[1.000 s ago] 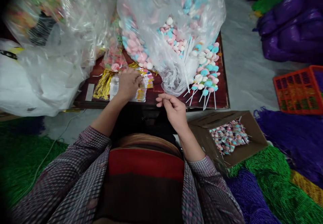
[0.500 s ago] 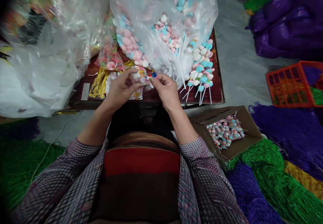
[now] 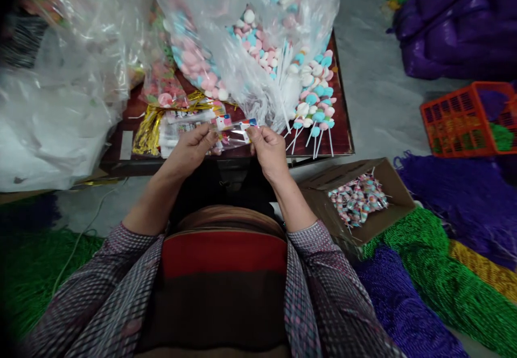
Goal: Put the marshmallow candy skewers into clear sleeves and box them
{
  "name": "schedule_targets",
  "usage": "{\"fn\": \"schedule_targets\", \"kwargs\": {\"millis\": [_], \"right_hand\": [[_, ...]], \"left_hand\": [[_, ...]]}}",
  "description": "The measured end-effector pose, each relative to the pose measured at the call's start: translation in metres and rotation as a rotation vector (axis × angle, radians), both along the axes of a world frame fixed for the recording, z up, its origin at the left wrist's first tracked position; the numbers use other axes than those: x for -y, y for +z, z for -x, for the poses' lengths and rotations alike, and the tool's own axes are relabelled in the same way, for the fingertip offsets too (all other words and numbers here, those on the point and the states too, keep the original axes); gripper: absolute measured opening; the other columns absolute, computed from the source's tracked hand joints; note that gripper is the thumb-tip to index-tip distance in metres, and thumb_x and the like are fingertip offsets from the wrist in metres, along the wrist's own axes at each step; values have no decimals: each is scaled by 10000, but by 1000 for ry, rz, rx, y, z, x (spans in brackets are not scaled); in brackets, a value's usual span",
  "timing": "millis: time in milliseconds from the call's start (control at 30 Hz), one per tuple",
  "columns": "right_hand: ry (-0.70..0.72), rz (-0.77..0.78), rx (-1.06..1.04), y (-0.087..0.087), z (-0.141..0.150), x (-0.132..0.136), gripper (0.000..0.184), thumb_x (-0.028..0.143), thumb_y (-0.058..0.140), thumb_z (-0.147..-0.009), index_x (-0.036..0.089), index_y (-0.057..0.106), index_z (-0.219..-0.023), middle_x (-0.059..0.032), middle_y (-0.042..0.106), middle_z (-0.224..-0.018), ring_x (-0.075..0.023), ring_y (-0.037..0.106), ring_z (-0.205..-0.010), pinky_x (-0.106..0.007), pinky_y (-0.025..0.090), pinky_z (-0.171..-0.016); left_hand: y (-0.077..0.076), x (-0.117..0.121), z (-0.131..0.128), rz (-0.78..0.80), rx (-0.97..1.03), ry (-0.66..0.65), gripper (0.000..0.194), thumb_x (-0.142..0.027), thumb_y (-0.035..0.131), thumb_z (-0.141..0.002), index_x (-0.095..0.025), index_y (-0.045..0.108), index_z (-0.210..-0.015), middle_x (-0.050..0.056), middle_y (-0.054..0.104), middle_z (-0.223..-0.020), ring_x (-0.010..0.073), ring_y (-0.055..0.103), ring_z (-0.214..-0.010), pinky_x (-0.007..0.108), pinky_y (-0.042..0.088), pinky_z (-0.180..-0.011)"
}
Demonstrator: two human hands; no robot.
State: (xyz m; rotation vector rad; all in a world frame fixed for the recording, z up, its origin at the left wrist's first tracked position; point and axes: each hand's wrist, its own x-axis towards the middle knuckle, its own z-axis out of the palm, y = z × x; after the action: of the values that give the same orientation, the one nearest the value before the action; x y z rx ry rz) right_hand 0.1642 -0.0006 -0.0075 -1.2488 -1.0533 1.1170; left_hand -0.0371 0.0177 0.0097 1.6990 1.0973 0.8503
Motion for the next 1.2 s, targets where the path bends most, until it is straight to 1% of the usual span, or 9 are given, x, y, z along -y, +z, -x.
{"fn": "schedule_targets", "kwargs": {"millis": [233, 333, 467, 567, 667, 767, 967, 1100, 1200], "right_hand": [[66, 54, -150, 0, -4, 10, 424, 594, 863, -658, 231, 678, -777, 58, 629, -682, -102, 525, -630, -263, 436, -659], [-10, 33, -63, -2, -4, 15, 485, 652, 780, -732, 215, 593, -637, 67, 529, -552, -91, 433, -540, -260, 370, -586], [-64, 62, 95, -3, -4, 21, 620, 733, 645, -807, 204, 499, -519, 58, 459, -481, -85, 389, -508, -262, 322, -552], [-8, 56, 11, -3, -6, 20, 523, 704, 737, -738, 204, 621, -641, 48, 563, -598, -96, 477, -583, -250, 398, -599], [-2, 82, -62, -3, -7, 18, 493, 684, 803, -661, 220, 676, -769, 53, 596, -656, -96, 476, -575, -241, 402, -562], [-62, 86, 61, -1, -9, 19, 547, 734, 710, -733, 216, 575, -622, 66, 473, -537, -86, 381, -503, -243, 325, -500], [-43, -57, 331, 15, -9, 20, 694, 773, 546, -841, 208, 367, -480, 55, 319, -487, -78, 286, -514, -272, 268, -528], [-28, -118, 441, 23, -17, 12, 695, 766, 525, -861, 204, 380, -479, 52, 314, -501, -74, 286, -514, -274, 266, -526], [-66, -120, 524, 30, -36, 1, 669, 738, 575, -851, 209, 402, -481, 52, 331, -506, -82, 314, -522, -279, 275, -533]], "left_hand": [[10, 5, -8, 31, -31, -140, 367, -494, 540, -962, -208, 538, -732, -48, 479, -567, 103, 438, -548, 247, 357, -558], [4, 7, -16, 156, 101, -116, 355, -568, 628, -889, -214, 621, -875, -52, 505, -644, 91, 437, -525, 233, 350, -496], [-11, 8, -21, 169, 153, -8, 478, -637, 625, -871, -208, 560, -670, -49, 465, -549, 89, 401, -500, 235, 330, -493], [-17, 9, -22, 176, 154, 30, 540, -657, 572, -900, -214, 497, -599, -51, 420, -472, 92, 360, -468, 244, 288, -482], [-15, 10, -23, 219, 160, -14, 486, -648, 615, -876, -208, 581, -674, -45, 493, -524, 91, 404, -486, 238, 301, -491], [-9, 12, -25, 262, 201, -57, 446, -642, 699, -814, -200, 659, -771, -45, 536, -584, 89, 428, -517, 232, 323, -505], [-8, 11, -32, 229, 181, 53, 611, -734, 584, -849, -201, 499, -564, -44, 453, -450, 86, 415, -453, 237, 332, -485], [-12, 8, -38, 286, 274, 67, 497, -710, 670, -802, -222, 588, -755, -82, 462, -470, 82, 402, -382, 241, 369, -426], [-14, 6, -39, 275, 406, 126, 450, -653, 711, -809, -229, 578, -742, -100, 388, -444, 68, 336, -351, 233, 346, -391]]}}
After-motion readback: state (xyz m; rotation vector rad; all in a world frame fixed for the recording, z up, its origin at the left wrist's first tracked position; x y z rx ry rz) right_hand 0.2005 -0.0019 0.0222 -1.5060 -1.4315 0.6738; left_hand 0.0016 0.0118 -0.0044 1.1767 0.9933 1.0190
